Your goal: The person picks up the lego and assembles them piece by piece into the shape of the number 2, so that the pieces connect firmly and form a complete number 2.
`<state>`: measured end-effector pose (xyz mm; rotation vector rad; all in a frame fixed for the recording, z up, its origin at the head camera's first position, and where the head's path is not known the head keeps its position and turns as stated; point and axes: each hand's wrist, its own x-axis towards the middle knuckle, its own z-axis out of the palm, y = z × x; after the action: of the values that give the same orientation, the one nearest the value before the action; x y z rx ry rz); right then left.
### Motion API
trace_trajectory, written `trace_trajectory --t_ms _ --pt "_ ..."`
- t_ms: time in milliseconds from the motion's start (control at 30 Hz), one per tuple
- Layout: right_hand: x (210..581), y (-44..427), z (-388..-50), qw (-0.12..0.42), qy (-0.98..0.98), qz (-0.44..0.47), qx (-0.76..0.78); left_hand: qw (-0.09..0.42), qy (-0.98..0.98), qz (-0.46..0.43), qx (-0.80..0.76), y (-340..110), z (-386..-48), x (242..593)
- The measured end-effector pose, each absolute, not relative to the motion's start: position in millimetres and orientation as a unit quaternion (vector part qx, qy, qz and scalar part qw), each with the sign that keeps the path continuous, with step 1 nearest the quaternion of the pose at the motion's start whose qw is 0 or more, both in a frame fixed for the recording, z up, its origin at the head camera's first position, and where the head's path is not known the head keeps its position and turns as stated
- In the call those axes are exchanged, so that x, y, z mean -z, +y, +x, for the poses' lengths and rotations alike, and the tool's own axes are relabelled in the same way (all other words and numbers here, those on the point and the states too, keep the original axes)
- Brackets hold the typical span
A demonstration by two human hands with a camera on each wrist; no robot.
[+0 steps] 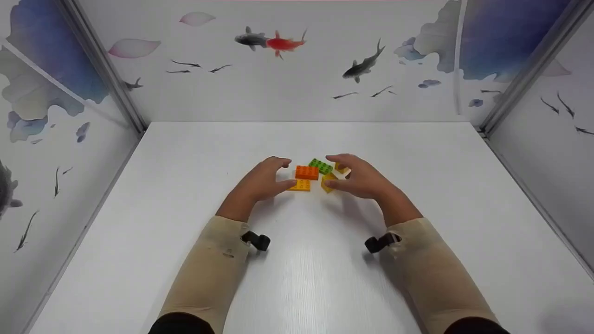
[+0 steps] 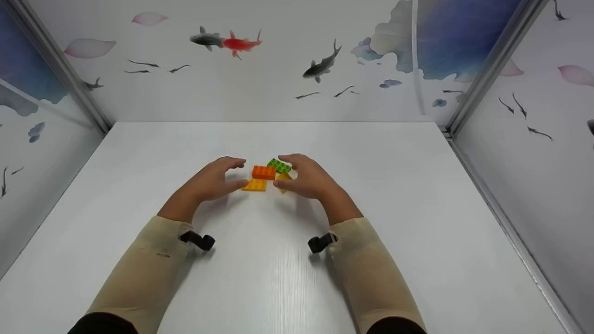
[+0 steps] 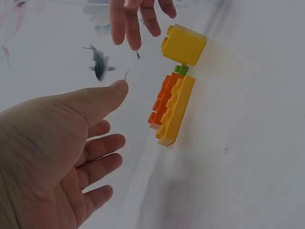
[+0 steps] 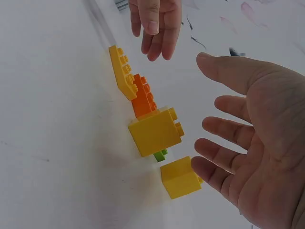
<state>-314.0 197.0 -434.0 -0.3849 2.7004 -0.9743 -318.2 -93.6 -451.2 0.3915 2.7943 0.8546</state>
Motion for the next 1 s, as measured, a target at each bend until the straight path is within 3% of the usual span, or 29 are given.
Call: trace_trajectory --t_ms 500,1000 --pt "450 197 -322 0.163 0.921 -0.125 0.332 0.131 0.942 0.127 -0.282 -90 -323 470" --pt "451 192 -322 0.152 0.929 -0.119 0.316 0.135 0.94 0.116 -0.292 -88 -320 467"
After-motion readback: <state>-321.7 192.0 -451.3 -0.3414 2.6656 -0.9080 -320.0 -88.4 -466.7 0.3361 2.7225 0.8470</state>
